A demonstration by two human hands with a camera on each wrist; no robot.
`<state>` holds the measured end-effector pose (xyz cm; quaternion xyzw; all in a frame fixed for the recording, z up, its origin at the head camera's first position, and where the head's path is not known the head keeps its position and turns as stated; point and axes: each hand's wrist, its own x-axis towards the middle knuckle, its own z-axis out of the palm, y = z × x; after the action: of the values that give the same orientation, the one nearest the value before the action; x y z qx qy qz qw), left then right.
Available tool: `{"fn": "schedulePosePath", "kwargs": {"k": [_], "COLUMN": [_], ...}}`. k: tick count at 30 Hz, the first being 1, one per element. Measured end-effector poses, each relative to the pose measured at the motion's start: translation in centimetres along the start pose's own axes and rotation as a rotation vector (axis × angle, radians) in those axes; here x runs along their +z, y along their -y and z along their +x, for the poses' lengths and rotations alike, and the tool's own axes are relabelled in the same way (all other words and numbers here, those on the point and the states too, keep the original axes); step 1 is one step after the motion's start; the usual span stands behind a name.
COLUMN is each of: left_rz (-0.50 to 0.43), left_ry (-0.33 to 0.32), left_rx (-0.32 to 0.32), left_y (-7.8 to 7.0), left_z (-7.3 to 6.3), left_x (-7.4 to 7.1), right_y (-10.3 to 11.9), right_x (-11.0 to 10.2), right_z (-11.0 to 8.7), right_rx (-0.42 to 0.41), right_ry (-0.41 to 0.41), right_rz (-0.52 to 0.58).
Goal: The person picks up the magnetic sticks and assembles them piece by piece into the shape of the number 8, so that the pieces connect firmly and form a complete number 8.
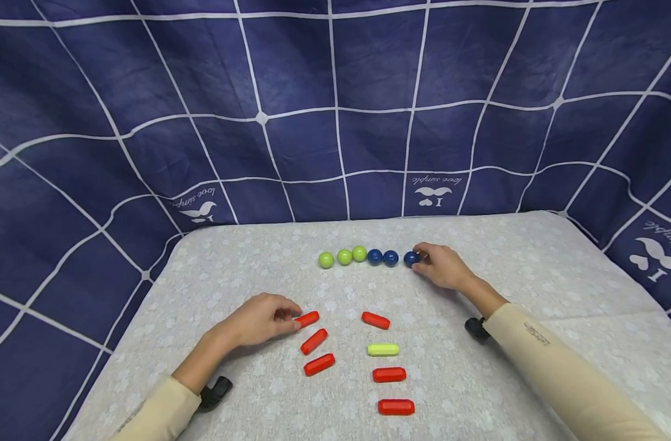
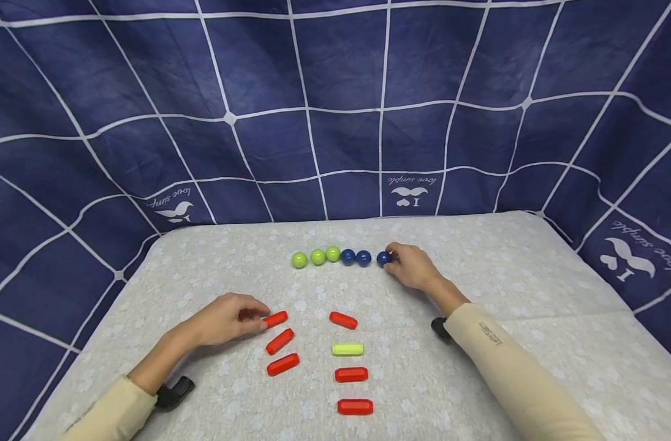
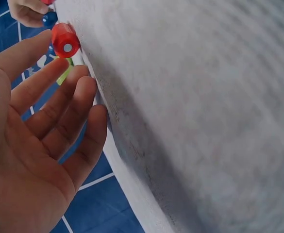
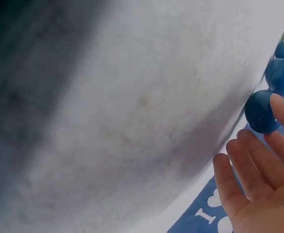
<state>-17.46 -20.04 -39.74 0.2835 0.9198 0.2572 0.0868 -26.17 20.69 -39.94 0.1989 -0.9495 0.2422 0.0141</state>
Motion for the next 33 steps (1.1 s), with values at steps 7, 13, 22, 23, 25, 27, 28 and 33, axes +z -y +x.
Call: {"fn": "schedulePosePath", "kwargs": {"k": [7,13,22,23,25,27,28,33], "left_rz": [-0.029,-0.023,-0.001,0.000,0.000,-0.006,-0.009,-0.017], "left_ry": [0.005,0.001,-0.017,-0.020,-0.023,-0.022,-0.023,-0.020], "left_rx": [0.015,0.015,0.011,0.012,0.011,0.011,0.011,-0.010], "left_y": [0.0,0.0,-0.3,-0.3,-0.3,-0.2,-0.2,-0.2], "left_z": [0.1,0.1,0.2,0.2,0.2,0.2,0.2,0.3], "left_x": [0.2,0.3,0.2,0.3,0.3,0.3,0.3,0.4], "right_y": [0.0,0.1,0.8,1.1,1.8,2.8,3.3,6.0], "right_x": [0.0,0.0,0.1,0.1,0.2,0.4,0.5,1.1], "right_z": [0.0,0.1,-0.7,-0.8,-1.1,-1.4,-1.6,-1.7], "right_rx": [0.023,0.022,0.002,-0.009,-0.028,-0.059,-0.072,-0.148], "right_ry": [-0.005,-0.021,-0.071,-0.079,-0.091,-0.093,-0.091,-0.044], "right_rz": [0.004,0.004,0.044,0.054,0.069,0.088,0.098,0.155]}}
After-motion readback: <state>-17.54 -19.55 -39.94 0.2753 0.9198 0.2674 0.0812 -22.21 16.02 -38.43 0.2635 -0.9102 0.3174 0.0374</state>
